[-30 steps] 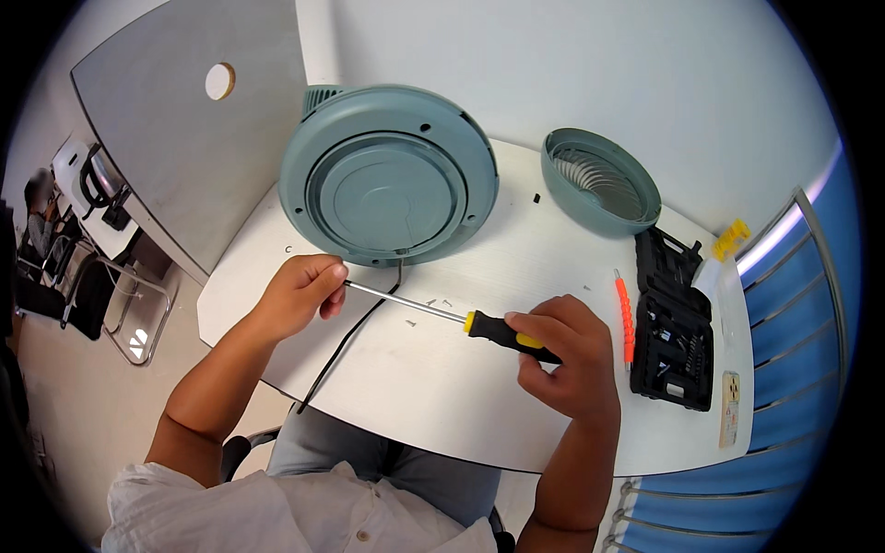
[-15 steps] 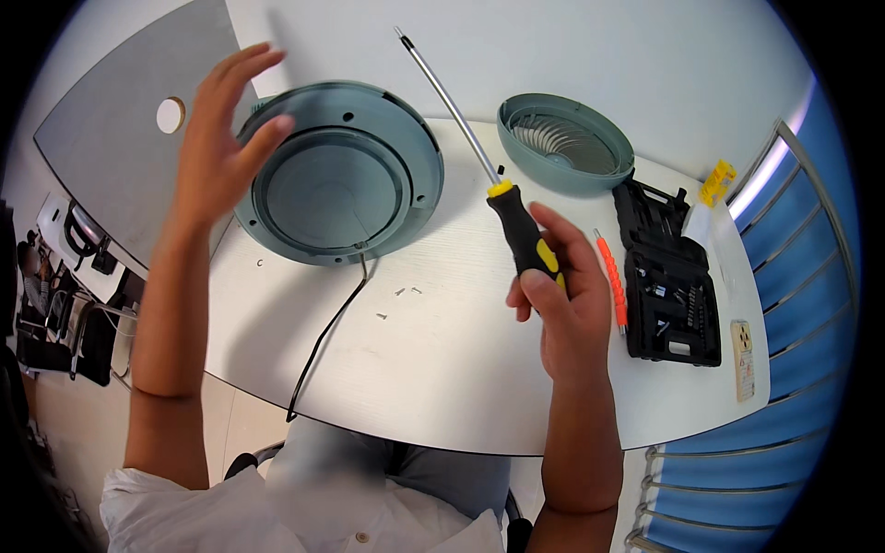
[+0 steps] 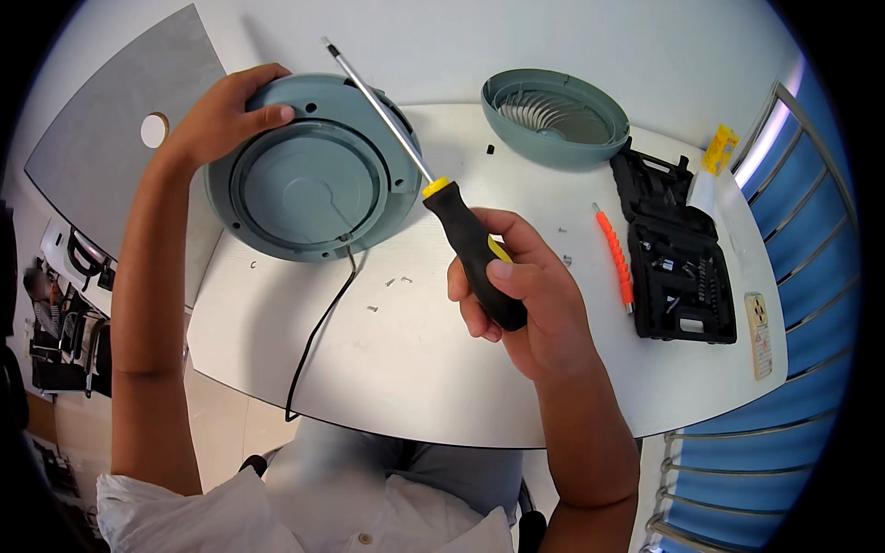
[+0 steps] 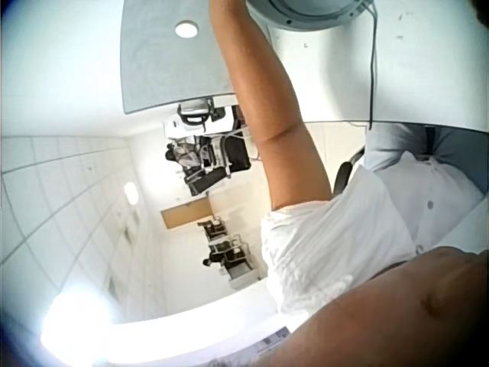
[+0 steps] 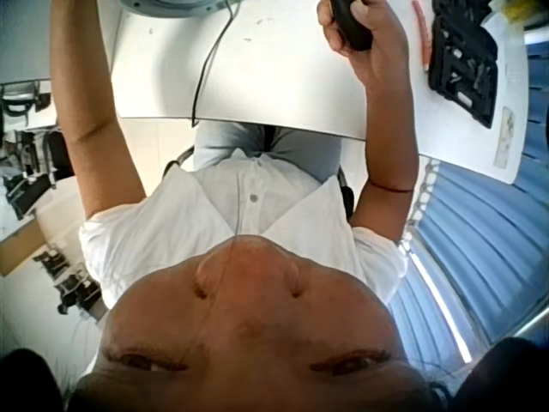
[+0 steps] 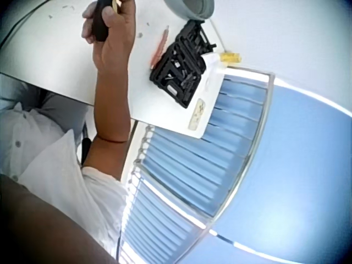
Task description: The person assembles a small teal desk fan on a white table. They align the rear housing with the fan body, then use a screwdriver to tighten multiple screws around the perimeter to secure the housing in place.
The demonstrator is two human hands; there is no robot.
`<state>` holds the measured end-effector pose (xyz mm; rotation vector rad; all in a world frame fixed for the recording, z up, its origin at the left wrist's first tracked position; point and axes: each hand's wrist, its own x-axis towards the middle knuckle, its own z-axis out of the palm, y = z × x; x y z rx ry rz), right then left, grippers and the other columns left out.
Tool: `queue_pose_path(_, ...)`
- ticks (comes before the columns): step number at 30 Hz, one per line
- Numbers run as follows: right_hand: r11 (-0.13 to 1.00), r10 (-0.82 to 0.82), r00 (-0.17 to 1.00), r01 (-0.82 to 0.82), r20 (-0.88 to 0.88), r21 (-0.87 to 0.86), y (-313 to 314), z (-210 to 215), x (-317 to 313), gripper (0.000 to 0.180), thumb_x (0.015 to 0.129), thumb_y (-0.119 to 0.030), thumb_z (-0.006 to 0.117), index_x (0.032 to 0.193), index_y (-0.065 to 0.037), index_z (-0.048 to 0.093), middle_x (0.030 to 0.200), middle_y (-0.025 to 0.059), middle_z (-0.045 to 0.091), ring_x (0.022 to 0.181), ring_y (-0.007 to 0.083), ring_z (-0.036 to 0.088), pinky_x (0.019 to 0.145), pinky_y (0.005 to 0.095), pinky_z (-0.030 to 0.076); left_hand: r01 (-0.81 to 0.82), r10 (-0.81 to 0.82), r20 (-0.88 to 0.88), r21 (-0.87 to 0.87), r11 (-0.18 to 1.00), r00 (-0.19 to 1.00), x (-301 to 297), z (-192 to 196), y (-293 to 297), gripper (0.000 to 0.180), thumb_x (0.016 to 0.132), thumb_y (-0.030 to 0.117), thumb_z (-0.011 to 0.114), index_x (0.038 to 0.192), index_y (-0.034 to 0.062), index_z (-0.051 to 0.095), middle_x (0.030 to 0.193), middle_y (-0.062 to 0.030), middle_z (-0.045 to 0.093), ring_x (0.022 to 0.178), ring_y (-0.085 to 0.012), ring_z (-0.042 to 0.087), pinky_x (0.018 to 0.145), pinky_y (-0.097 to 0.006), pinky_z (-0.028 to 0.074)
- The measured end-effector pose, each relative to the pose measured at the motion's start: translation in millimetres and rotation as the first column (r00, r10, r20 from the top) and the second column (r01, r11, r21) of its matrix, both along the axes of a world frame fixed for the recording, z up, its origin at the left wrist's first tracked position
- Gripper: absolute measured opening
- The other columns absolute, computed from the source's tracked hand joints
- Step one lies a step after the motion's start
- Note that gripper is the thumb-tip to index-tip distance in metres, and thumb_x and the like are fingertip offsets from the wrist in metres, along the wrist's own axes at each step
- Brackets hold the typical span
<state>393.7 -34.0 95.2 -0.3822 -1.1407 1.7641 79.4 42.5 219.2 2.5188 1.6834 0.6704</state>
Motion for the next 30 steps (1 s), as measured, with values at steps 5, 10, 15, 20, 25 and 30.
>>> queue_pose_path(5, 0.997, -0.053, 0.995, 0.048, 0.085, 0.065, -16.4, 6.2, -9.7, 0.062, 0.078, -0.016, 0.049, 0.135, 0.003, 0.031, 0.086, 0.0121, 0.056, 0.055, 0.0105, 0.05, 0.048, 0.0214, 0.038, 0.047, -0.044, -0.056, 0.048, 0.998, 0.997, -2.4, -1.5, 6.4, 0.039, 0.082, 0.035, 0.06, 0.105, 0.0032, 0.056, 0.087, -0.0104, 0.06, 0.082, -0.0184, 0.057, 0.08, -0.031, 0.045)
queue_pose_path(10, 0.977, -0.208, 0.939, 0.183, 0.274, 0.112, -58.8, 8.6, -22.2, 0.062, 0.08, -0.005, 0.05, 0.139, -0.001, 0.031, 0.086, 0.0071, 0.053, 0.064, 0.0062, 0.046, 0.056, 0.0192, 0.039, 0.006, -0.004, -0.027, 0.1, 0.995, 1.0, -9.8, -11.6, 5.9, 0.044, 0.082, 0.037, 0.06, 0.111, 0.0036, 0.056, 0.092, -0.0109, 0.062, 0.085, -0.0184, 0.058, 0.083, -0.03, 0.045)
queue_pose_path(15, 0.819, -0.518, 0.778, 0.331, 0.355, 0.47, -80.6, -2.2, -47.7, 0.055, 0.078, -0.001, 0.055, 0.132, 0.001, 0.043, 0.104, 0.013, 0.058, 0.079, 0.0111, 0.052, 0.072, 0.024, 0.044, -0.016, 0.014, 0.021, 0.112, 0.994, 1.0, -4.7, -10.4, 3.7, 0.044, 0.08, 0.037, 0.06, 0.109, 0.0041, 0.057, 0.091, -0.011, 0.062, 0.084, -0.0189, 0.059, 0.082, -0.03, 0.046)
queue_pose_path(20, 0.827, -0.522, 0.75, 0.329, 0.407, 0.455, -80.7, 7.3, -64.5, 0.053, 0.079, -0.001, 0.053, 0.131, 0.002, 0.043, 0.102, 0.0147, 0.058, 0.076, 0.0113, 0.052, 0.069, 0.0246, 0.043, 0.002, -0.006, 0.05, 0.08, 0.997, 0.999, -8.7, -10.4, 1.3, 0.041, 0.08, 0.036, 0.06, 0.106, 0.0046, 0.058, 0.089, -0.0098, 0.062, 0.081, -0.0181, 0.058, 0.079, -0.03, 0.046)
queue_pose_path(25, 0.88, -0.467, 0.759, 0.348, 0.453, 0.324, -83.2, 18.4, -71.3, 0.051, 0.081, -0.003, 0.053, 0.131, 0.002, 0.044, 0.093, 0.0105, 0.058, 0.071, 0.0086, 0.05, 0.065, 0.0231, 0.042, -0.009, 0.006, 0.027, 0.127, 0.992, 1.0, -12.8, -12.0, 2.7, 0.04, 0.081, 0.033, 0.06, 0.107, 0.0038, 0.057, 0.089, -0.0101, 0.062, 0.082, -0.0181, 0.059, 0.08, -0.03, 0.046)
queue_pose_path(30, 0.887, -0.456, 0.778, 0.358, 0.433, 0.292, -85.7, 17.6, -76.3, 0.05, 0.083, -0.005, 0.053, 0.131, 0.001, 0.043, 0.089, 0.0075, 0.056, 0.067, 0.0073, 0.047, 0.062, 0.0228, 0.041, -0.006, 0.001, 0.037, 0.125, 0.992, 0.999, -11.1, -13.5, 5.3, 0.043, 0.079, 0.035, 0.061, 0.11, 0.004, 0.058, 0.091, -0.0123, 0.064, 0.083, -0.0217, 0.061, 0.08, -0.032, 0.047)
